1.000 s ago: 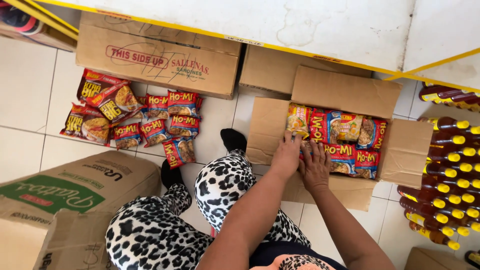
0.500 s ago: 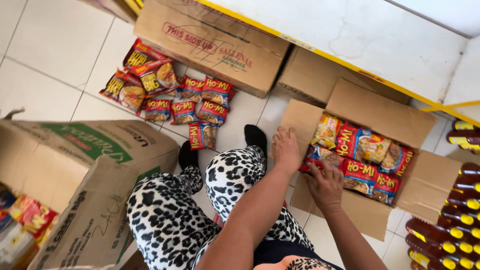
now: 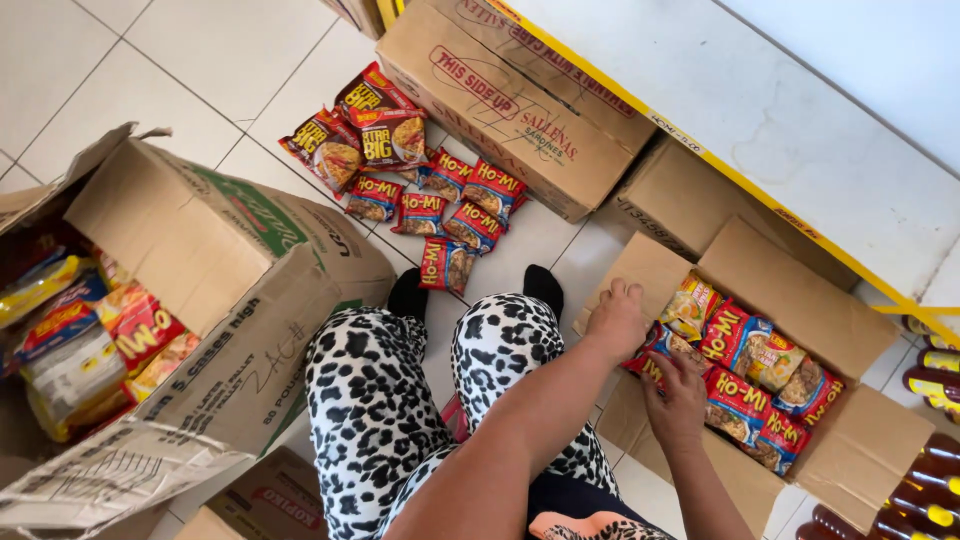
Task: Sort and organize packaged instant noodles from open boxes into specific groups on the floor or in containers.
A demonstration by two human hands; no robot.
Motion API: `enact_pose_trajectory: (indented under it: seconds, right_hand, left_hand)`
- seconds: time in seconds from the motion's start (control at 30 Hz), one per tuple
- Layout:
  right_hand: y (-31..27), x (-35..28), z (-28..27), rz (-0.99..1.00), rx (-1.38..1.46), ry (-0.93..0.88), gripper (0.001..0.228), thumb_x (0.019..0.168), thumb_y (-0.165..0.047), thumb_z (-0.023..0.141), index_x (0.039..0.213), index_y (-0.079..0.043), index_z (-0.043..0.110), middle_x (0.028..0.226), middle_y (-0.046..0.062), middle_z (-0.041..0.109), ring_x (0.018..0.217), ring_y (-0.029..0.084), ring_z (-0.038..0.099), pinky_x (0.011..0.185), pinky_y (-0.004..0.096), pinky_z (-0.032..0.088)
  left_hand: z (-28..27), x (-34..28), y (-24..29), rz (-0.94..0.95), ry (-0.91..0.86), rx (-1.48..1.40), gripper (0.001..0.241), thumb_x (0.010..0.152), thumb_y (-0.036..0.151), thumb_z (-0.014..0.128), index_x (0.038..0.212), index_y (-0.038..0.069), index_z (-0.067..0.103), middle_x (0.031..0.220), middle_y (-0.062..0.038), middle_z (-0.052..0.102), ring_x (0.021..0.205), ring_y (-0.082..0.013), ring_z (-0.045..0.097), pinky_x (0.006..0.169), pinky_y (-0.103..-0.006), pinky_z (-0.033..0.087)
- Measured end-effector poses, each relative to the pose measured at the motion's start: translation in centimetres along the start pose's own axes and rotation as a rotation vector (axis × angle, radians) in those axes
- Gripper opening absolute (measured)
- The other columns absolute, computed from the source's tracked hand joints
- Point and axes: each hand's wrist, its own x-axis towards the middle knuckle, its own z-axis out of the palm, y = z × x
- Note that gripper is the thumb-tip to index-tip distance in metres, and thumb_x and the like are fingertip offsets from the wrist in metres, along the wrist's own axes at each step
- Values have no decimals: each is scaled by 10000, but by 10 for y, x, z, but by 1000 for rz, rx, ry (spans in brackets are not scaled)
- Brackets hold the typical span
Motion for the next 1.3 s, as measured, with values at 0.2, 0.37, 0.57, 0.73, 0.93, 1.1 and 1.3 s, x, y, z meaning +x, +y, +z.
enact_pose_trajectory:
  seconds: [0.2, 0.37, 0.57, 0.73, 0.93, 1.1, 1.3]
  right_hand:
    - [18, -33, 7, -20, -27, 5, 474, 873, -248, 701, 1346, -257, 666, 1419, 72, 602, 1344, 324, 517, 1157, 471, 385]
    - [46, -83, -11, 257, -62, 116, 517, 886, -262, 747, 1387, -213, 629, 1483, 145, 530, 1404, 344, 457, 1191, 526, 325]
    - [131, -209, 14, 1143, 180, 380, 658, 868, -315, 784, 1440, -115, 527, 1493, 246, 446, 1385, 413, 421, 1151, 538, 350]
    - [136, -225, -18, 1452, 394, 490, 793, 859, -336, 803, 1498, -62, 423, 1520, 241, 400, 1372, 409, 447, 1127, 532, 386]
    - [247, -206, -33, 1143, 714, 677, 737, 919, -411, 671, 1534, -140, 368, 1573, 153, 411, 1373, 263, 433, 1055, 451, 343]
    - [248, -163, -60, 1264, 1174, 800, 671, 1064, -671, 328, 1541, -223, 471, 1573, 185, 503, 1334, 186, 547, 929, 363, 340]
    - [272, -155, -48, 1408, 1287, 871, 709, 1004, -756, 314, 1534, -292, 399, 1458, 104, 466, 1213, 264, 477, 969, 491, 313]
  left_hand:
    - [-6, 1, -26, -95, 67, -35, 592, 821, 195, 795, 1316, 44, 509, 1403, -226, 444, 1250, -454, 512, 1018, -498, 496]
    - [7, 7, -42, -322, -52, 14, 787, 832, 373, 809, 1437, 63, 412, 1433, -279, 452, 1313, -464, 496, 1087, -525, 456]
    - [12, 4, -32, -404, -149, -5, 1103, 829, 387, 822, 1627, 148, 99, 1587, -351, 208, 1435, -516, 289, 1151, -585, 344]
    - [31, 21, -45, -480, -153, 65, 1140, 831, 436, 820, 1631, 185, 48, 1624, -381, 91, 1504, -540, 148, 1190, -634, 248]
    - [46, 48, -68, -563, -155, 52, 1188, 837, 545, 783, 1639, 209, -26, 1622, -388, 79, 1507, -553, 95, 1209, -642, 189]
    - [46, 57, -70, -633, -190, 13, 1213, 814, 608, 748, 1653, 226, -40, 1631, -351, 151, 1526, -529, 117, 1214, -630, 231]
    - [51, 65, -74, -667, -221, -15, 1179, 836, 714, 662, 1661, 235, -30, 1641, -320, 166, 1511, -527, 182, 1210, -605, 259]
